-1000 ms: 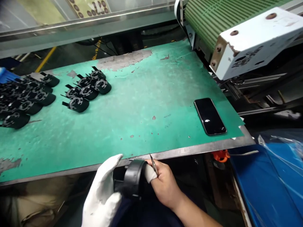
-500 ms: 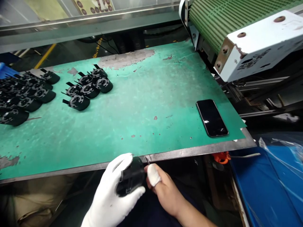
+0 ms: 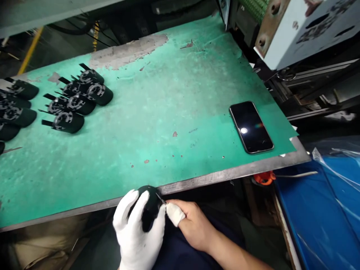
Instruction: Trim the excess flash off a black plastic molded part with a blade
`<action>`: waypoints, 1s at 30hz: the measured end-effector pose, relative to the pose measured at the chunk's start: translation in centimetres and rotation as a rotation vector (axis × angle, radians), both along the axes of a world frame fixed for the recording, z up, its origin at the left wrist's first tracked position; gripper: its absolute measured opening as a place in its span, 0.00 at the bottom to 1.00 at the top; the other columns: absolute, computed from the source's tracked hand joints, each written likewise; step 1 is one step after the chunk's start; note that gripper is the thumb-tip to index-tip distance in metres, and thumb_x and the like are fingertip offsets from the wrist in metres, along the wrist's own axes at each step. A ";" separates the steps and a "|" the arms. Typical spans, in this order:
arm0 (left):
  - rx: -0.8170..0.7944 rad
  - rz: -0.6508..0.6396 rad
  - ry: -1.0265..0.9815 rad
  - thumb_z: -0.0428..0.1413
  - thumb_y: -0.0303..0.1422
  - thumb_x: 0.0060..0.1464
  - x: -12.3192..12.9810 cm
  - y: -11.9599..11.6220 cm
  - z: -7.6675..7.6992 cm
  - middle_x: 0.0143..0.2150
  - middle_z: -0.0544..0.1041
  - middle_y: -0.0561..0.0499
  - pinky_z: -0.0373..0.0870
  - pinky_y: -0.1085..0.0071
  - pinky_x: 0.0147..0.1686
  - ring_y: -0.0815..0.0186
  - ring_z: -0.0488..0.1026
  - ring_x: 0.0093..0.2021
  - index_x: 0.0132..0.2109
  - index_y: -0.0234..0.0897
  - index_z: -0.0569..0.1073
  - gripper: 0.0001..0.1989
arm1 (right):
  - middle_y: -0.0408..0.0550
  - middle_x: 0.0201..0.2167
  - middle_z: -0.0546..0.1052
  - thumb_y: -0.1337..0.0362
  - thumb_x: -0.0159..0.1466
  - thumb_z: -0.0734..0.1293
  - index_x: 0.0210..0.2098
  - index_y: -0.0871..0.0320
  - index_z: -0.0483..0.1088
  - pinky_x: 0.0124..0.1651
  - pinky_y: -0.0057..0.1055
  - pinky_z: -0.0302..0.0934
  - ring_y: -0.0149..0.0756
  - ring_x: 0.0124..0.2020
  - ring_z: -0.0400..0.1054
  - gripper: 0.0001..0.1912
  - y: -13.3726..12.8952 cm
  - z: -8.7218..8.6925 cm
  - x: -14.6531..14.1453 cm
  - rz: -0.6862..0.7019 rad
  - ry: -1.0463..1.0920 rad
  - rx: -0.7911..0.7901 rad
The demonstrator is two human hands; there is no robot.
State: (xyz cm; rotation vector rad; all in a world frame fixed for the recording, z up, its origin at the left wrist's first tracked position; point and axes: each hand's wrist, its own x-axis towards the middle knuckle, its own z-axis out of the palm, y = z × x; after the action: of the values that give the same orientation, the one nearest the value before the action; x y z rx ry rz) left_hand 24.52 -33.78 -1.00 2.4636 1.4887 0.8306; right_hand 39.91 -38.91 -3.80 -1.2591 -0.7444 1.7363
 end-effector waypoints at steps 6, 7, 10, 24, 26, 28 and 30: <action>0.001 -0.012 -0.006 0.67 0.25 0.47 0.4 0.4 0.2 0.52 0.68 0.43 0.70 0.49 0.57 0.48 0.68 0.59 0.58 0.42 0.70 0.31 | 0.46 0.33 0.80 0.49 0.71 0.60 0.45 0.54 0.80 0.44 0.36 0.68 0.41 0.36 0.72 0.21 0.5 0.4 0.5 0.006 -0.080 0.039; 0.009 -0.012 -0.005 0.68 0.25 0.47 0.4 0.4 0.2 0.51 0.68 0.43 0.71 0.49 0.57 0.48 0.68 0.59 0.58 0.42 0.70 0.31 | 0.46 0.33 0.80 0.49 0.71 0.60 0.44 0.54 0.80 0.44 0.36 0.68 0.41 0.36 0.72 0.21 0.5 0.3 0.5 0.009 -0.095 0.029; 0.029 -0.017 0.004 0.68 0.24 0.45 0.4 0.5 0.1 0.50 0.68 0.43 0.71 0.48 0.56 0.46 0.68 0.58 0.56 0.39 0.71 0.30 | 0.46 0.32 0.80 0.50 0.71 0.60 0.43 0.55 0.80 0.45 0.35 0.67 0.42 0.38 0.73 0.21 0.6 0.2 0.5 0.020 -0.115 0.015; 0.081 -0.015 -0.006 0.70 0.23 0.43 0.5 0.4 0.0 0.48 0.70 0.41 0.72 0.48 0.55 0.46 0.70 0.56 0.52 0.35 0.72 0.27 | 0.45 0.29 0.76 0.45 0.70 0.59 0.38 0.57 0.79 0.41 0.33 0.64 0.39 0.35 0.68 0.26 0.4 -0.9 0.1 -0.016 -0.050 -0.023; 0.087 -0.010 -0.012 0.70 0.23 0.43 0.7 0.4 0.0 0.48 0.70 0.41 0.73 0.48 0.54 0.46 0.71 0.55 0.51 0.34 0.73 0.26 | 0.45 0.27 0.75 0.44 0.70 0.59 0.34 0.58 0.78 0.42 0.33 0.64 0.39 0.35 0.68 0.27 0.5 -1.1 0.3 0.009 -0.044 -0.013; 0.084 -0.008 -0.016 0.70 0.23 0.43 0.7 0.5 0.1 0.47 0.71 0.41 0.73 0.48 0.53 0.45 0.71 0.55 0.50 0.34 0.73 0.26 | 0.44 0.27 0.75 0.44 0.70 0.59 0.31 0.58 0.77 0.42 0.33 0.63 0.39 0.35 0.68 0.27 0.7 -1.2 0.5 0.029 -0.045 0.001; 0.082 0.000 -0.018 0.70 0.23 0.43 0.7 0.5 0.0 0.47 0.71 0.41 0.73 0.47 0.53 0.44 0.72 0.55 0.49 0.34 0.73 0.25 | 0.44 0.28 0.75 0.45 0.70 0.59 0.31 0.58 0.76 0.41 0.32 0.62 0.38 0.35 0.67 0.26 0.8 -1.2 0.7 0.046 -0.049 0.012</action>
State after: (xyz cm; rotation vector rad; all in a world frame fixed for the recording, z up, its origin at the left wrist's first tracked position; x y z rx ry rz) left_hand 25.23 -33.29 -0.96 2.5065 1.4767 0.9290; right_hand 40.63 -38.10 -4.99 -1.2898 -0.8169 1.7411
